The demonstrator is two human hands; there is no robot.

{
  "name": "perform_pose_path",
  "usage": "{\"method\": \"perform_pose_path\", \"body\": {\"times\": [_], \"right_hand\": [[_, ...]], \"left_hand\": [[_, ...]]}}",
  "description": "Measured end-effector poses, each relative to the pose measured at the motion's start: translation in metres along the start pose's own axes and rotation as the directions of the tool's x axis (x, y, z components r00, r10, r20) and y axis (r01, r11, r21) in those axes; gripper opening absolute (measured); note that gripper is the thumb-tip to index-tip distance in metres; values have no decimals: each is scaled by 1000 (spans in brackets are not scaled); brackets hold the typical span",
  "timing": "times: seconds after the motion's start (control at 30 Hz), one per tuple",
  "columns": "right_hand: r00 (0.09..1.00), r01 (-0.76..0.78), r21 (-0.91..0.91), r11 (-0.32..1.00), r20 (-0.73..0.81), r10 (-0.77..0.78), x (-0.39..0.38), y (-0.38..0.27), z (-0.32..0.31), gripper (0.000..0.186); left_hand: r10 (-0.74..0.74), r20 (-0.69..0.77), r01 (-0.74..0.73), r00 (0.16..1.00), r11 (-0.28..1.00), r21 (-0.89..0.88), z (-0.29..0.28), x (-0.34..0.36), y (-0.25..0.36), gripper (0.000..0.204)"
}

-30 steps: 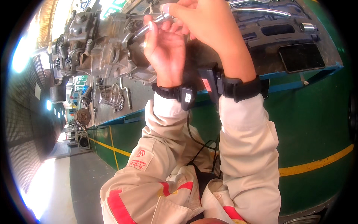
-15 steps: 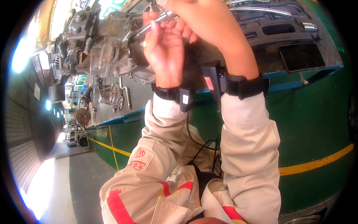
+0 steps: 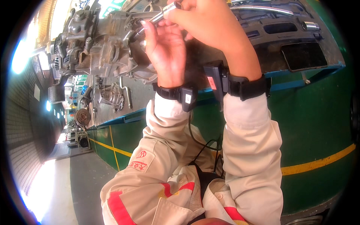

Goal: The person assembles a mechanical component at a workbench, using a socket wrench to tighten bolts. They pick up individual bolts and a tool attachment, securing them onto the metal casing.

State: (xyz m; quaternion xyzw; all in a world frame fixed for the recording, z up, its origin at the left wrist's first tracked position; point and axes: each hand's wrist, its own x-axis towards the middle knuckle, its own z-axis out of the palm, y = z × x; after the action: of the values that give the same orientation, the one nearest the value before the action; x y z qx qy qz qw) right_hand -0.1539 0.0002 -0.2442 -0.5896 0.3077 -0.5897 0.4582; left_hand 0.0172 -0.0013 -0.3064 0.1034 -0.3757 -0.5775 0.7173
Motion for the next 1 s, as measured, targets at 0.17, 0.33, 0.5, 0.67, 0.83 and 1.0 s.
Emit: {"method": "perform_pose_path", "body": {"times": [0.17, 0.33, 0.5, 0.67, 0.83, 1.0], "right_hand": [[997, 21, 59, 998, -70, -17, 8, 27, 11, 27], [968, -253, 208, 945, 57, 246, 5, 26, 16, 21], [945, -327, 249, 912, 107, 309, 0, 52, 23, 25], [918, -394, 424, 815, 133, 374, -17, 57, 25, 28], [875, -438, 534, 723, 67, 480, -37, 72, 27, 24], [851, -470, 577, 668, 96, 516, -45, 82, 23, 24]], "left_hand": [[-37, 10, 37, 999, 998, -56, 7, -7, -1, 14], [-103, -102, 113, 989, 989, 97, -11, -5, 18, 19], [-99, -188, 130, 977, 978, 161, -15, -14, 21, 30], [-203, -157, 237, 967, 941, 241, -22, -25, 29, 43], [-455, -185, 487, 871, 849, 206, -29, -73, 54, 49], [-455, -176, 477, 873, 871, 115, -37, -102, 92, 50]]}}
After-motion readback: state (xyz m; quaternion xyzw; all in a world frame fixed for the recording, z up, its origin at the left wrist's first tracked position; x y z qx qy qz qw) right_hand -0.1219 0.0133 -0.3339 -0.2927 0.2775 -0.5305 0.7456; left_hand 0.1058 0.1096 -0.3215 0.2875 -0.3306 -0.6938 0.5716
